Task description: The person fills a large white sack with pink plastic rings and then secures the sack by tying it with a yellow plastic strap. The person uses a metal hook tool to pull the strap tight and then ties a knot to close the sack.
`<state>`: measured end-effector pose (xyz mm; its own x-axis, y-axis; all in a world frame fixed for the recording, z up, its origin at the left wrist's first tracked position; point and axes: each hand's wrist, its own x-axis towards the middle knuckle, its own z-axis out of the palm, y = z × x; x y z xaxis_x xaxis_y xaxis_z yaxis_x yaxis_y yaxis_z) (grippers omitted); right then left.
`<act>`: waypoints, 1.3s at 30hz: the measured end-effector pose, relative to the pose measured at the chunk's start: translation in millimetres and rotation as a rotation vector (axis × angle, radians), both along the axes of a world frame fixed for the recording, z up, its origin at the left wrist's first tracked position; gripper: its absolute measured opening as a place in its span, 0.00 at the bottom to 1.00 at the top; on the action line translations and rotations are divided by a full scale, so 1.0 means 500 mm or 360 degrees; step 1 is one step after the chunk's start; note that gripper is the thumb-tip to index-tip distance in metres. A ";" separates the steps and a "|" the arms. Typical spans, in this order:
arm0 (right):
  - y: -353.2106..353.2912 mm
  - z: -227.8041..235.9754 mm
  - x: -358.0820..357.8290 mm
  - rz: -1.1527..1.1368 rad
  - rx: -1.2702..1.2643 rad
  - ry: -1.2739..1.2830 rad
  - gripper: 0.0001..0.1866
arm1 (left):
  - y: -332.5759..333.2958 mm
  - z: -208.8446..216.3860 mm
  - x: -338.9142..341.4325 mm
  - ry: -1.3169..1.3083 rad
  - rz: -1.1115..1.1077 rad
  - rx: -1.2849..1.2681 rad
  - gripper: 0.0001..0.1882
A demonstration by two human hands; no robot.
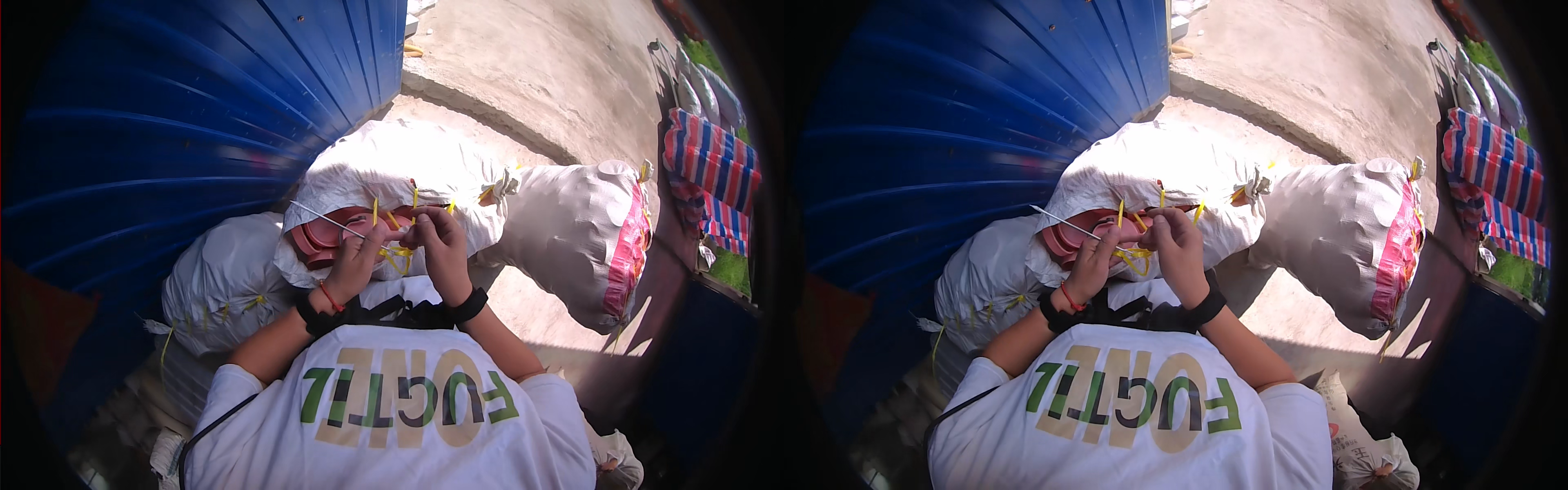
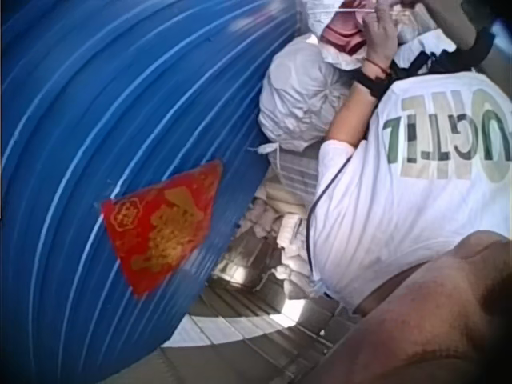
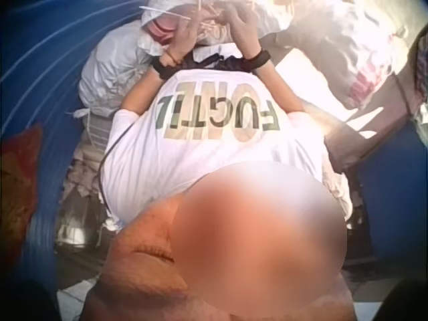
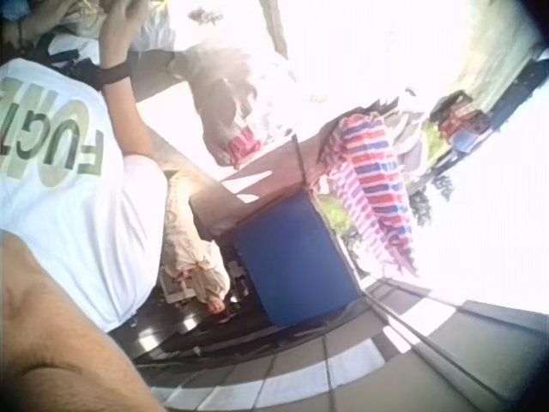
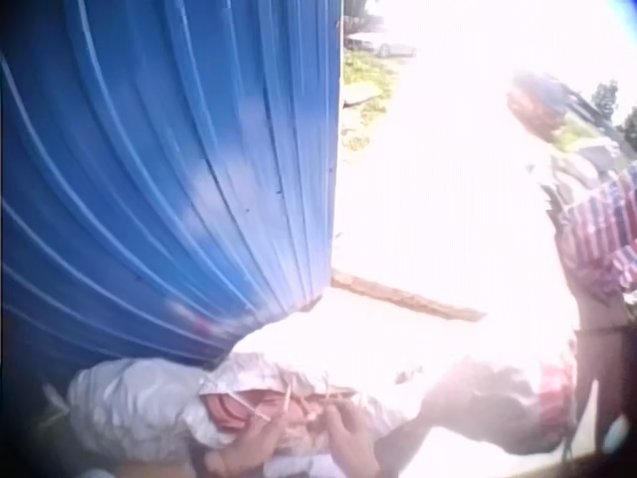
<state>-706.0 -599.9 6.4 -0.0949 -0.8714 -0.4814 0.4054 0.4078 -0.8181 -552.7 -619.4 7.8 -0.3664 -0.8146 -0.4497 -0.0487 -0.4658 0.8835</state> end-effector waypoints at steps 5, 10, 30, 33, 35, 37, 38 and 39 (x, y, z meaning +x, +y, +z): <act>-0.015 -0.148 -0.010 0.0209 0.0169 0.0611 0.14 | -0.020 -0.011 0.056 0.0168 0.0176 0.0385 0.25; -0.071 -0.139 -0.020 0.0134 0.0485 -0.0046 0.12 | -0.011 -0.014 0.045 0.0123 0.0260 0.0271 0.24; 0.014 -0.065 -0.018 0.0342 0.0168 0.0347 0.10 | -0.158 -0.190 -0.054 -0.0344 -0.0449 -0.0197 0.17; -0.052 -0.045 -0.026 -0.0002 0.0509 -0.0053 0.10 | -0.162 -0.162 -0.065 -0.0541 -0.0434 -0.0310 0.17; -0.086 -0.124 -0.100 0.0201 0.0564 -0.0497 0.11 | -0.165 -0.158 -0.073 -0.0577 -0.0445 -0.0389 0.17; -0.100 -0.124 -0.105 0.0303 0.0687 -0.0294 0.13 | -0.168 -0.159 -0.070 -0.0614 -0.0449 -0.0483 0.17; -0.094 -0.121 -0.087 0.0308 0.0562 -0.0069 0.13 | -0.171 -0.162 -0.069 -0.0594 -0.0444 -0.0461 0.17; -0.084 -0.115 -0.069 0.0316 0.0439 0.0156 0.14 | -0.173 -0.166 -0.068 -0.0573 -0.0435 -0.0435 0.17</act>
<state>-740.5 -641.8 -51.1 0.0057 -0.7157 -0.6983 0.2210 0.6820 -0.6972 -586.9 -705.9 -75.2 -0.4436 -0.8160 -0.3707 -0.4590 -0.1484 0.8759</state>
